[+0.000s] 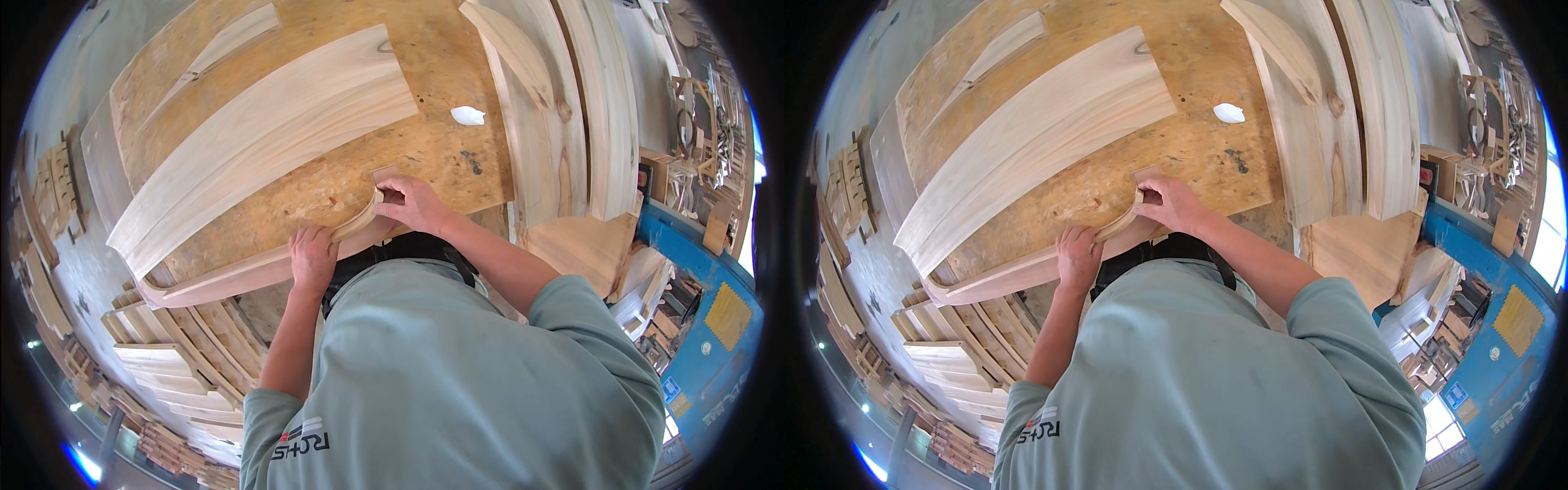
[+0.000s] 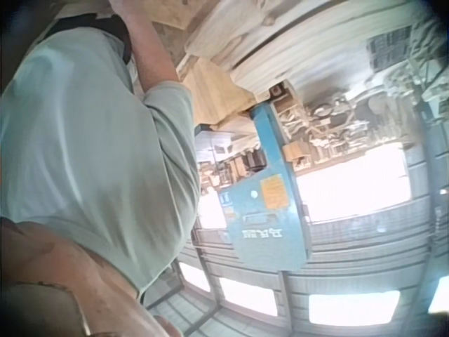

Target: The person uses a band saw to cut small wooden pieces, then applies glue from a bottle to join the cut pieces to a larger curved wooden frame on a workbench.

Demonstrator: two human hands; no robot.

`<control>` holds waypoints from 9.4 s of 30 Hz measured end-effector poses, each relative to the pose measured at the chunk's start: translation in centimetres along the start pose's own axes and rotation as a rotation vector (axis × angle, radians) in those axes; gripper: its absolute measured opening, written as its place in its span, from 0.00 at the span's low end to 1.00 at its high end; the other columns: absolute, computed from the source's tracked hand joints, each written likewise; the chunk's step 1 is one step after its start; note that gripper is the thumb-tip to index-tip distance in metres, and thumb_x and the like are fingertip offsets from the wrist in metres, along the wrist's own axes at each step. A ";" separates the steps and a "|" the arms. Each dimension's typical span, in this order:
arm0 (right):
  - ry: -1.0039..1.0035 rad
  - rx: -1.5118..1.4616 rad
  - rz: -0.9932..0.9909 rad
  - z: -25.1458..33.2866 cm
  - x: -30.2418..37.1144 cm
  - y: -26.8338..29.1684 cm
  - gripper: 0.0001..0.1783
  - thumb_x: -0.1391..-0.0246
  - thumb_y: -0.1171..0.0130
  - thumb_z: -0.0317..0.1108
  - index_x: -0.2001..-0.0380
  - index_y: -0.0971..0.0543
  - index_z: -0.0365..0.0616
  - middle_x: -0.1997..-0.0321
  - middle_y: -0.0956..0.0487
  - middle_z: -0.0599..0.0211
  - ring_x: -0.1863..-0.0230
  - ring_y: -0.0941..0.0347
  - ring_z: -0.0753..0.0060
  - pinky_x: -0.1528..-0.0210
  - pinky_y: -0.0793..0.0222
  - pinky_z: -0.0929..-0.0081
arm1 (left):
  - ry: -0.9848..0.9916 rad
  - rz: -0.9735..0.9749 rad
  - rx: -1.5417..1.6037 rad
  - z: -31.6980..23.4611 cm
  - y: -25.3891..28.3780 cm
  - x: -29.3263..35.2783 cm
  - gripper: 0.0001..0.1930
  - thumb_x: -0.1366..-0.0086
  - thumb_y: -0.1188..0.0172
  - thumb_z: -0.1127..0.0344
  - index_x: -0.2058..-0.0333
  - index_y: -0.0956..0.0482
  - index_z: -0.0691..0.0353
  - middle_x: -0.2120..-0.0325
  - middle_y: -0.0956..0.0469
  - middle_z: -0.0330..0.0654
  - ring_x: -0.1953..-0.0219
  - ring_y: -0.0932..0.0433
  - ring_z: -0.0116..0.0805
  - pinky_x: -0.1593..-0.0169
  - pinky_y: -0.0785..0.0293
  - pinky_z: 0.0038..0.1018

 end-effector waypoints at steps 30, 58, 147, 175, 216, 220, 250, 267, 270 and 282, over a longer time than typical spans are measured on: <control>-0.057 0.048 0.056 -0.7 -0.4 -0.4 0.28 0.49 0.29 0.44 0.51 0.20 0.36 0.61 0.17 0.61 0.61 0.21 0.71 0.54 0.24 0.72 | 0.004 -0.138 0.058 1.0 1.5 0.2 0.11 0.47 0.33 0.67 0.64 0.19 0.62 0.63 0.22 0.45 0.55 0.25 0.48 0.49 0.31 0.42; -0.042 0.083 0.059 0.8 -0.3 -0.1 0.28 0.49 0.30 0.45 0.51 0.20 0.35 0.61 0.17 0.60 0.61 0.21 0.70 0.55 0.24 0.72 | -0.105 -0.011 0.023 0.0 0.7 -0.1 0.08 0.45 0.38 0.67 0.66 0.17 0.56 0.68 0.21 0.39 0.58 0.23 0.41 0.48 0.32 0.40; -0.080 0.069 -0.016 0.3 0.0 -0.6 0.22 0.47 0.31 0.36 0.52 0.19 0.35 0.59 0.16 0.56 0.59 0.19 0.67 0.53 0.24 0.71 | -0.139 0.226 -0.112 -4.1 -5.3 -3.3 0.09 0.39 0.44 0.67 0.61 0.20 0.63 0.61 0.22 0.49 0.53 0.24 0.49 0.48 0.25 0.41; -0.060 0.039 -0.007 -0.7 -0.3 -0.6 0.27 0.48 0.31 0.42 0.50 0.20 0.33 0.60 0.16 0.57 0.60 0.20 0.69 0.53 0.24 0.70 | -0.103 0.488 -0.120 -2.9 -4.4 -4.0 0.16 0.42 0.37 0.63 0.56 0.20 0.61 0.56 0.22 0.47 0.48 0.25 0.48 0.46 0.27 0.40; -0.046 0.061 -0.016 -0.3 0.0 -0.6 0.26 0.48 0.31 0.40 0.50 0.20 0.34 0.57 0.17 0.54 0.56 0.19 0.64 0.51 0.24 0.70 | -0.217 0.171 -0.046 -0.5 -0.7 -1.2 0.12 0.43 0.38 0.63 0.60 0.17 0.55 0.62 0.21 0.40 0.54 0.23 0.42 0.50 0.25 0.38; -0.039 0.033 -0.041 0.0 0.2 -0.4 0.26 0.49 0.31 0.41 0.50 0.21 0.35 0.57 0.17 0.54 0.56 0.19 0.63 0.51 0.24 0.69 | -0.231 0.317 0.010 -1.3 -0.3 -2.8 0.17 0.43 0.35 0.62 0.55 0.17 0.59 0.60 0.19 0.45 0.52 0.23 0.48 0.49 0.26 0.38; 0.128 0.095 -0.082 0.1 1.4 -0.4 0.24 0.53 0.33 0.33 0.51 0.21 0.37 0.60 0.19 0.49 0.58 0.21 0.52 0.52 0.26 0.64 | 0.084 0.654 0.577 -2.8 -5.4 -6.3 0.20 0.36 0.38 0.66 0.48 0.24 0.71 0.54 0.20 0.49 0.52 0.22 0.37 0.46 0.27 0.31; 0.070 -0.038 -0.124 -1.3 1.4 -1.2 0.26 0.53 0.28 0.36 0.51 0.21 0.34 0.58 0.22 0.56 0.59 0.24 0.63 0.54 0.27 0.68 | 0.164 0.704 0.634 -3.0 -5.1 -6.1 0.24 0.38 0.38 0.71 0.43 0.25 0.71 0.46 0.22 0.51 0.45 0.23 0.39 0.40 0.28 0.32; 0.078 -0.052 -0.124 -1.4 1.5 -1.4 0.26 0.51 0.28 0.36 0.50 0.22 0.35 0.61 0.23 0.63 0.63 0.27 0.74 0.58 0.28 0.75 | 0.160 0.716 0.741 -1.9 -6.6 -6.0 0.24 0.38 0.38 0.72 0.43 0.25 0.71 0.46 0.22 0.51 0.46 0.23 0.37 0.40 0.28 0.30; -0.020 -0.015 -0.100 -1.0 0.7 -1.0 0.22 0.48 0.31 0.41 0.57 0.19 0.34 0.63 0.18 0.53 0.63 0.20 0.63 0.58 0.25 0.67 | 0.134 0.759 0.640 -2.2 -6.1 -6.6 0.20 0.39 0.36 0.66 0.48 0.20 0.63 0.58 0.16 0.47 0.53 0.20 0.32 0.48 0.25 0.31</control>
Point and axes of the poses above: each hand's wrist, its own x-axis away from the middle knuckle, its own y-axis out of the back of the hand, z = x × y, the point moved 9 cm from there along -x, towards the middle knuckle
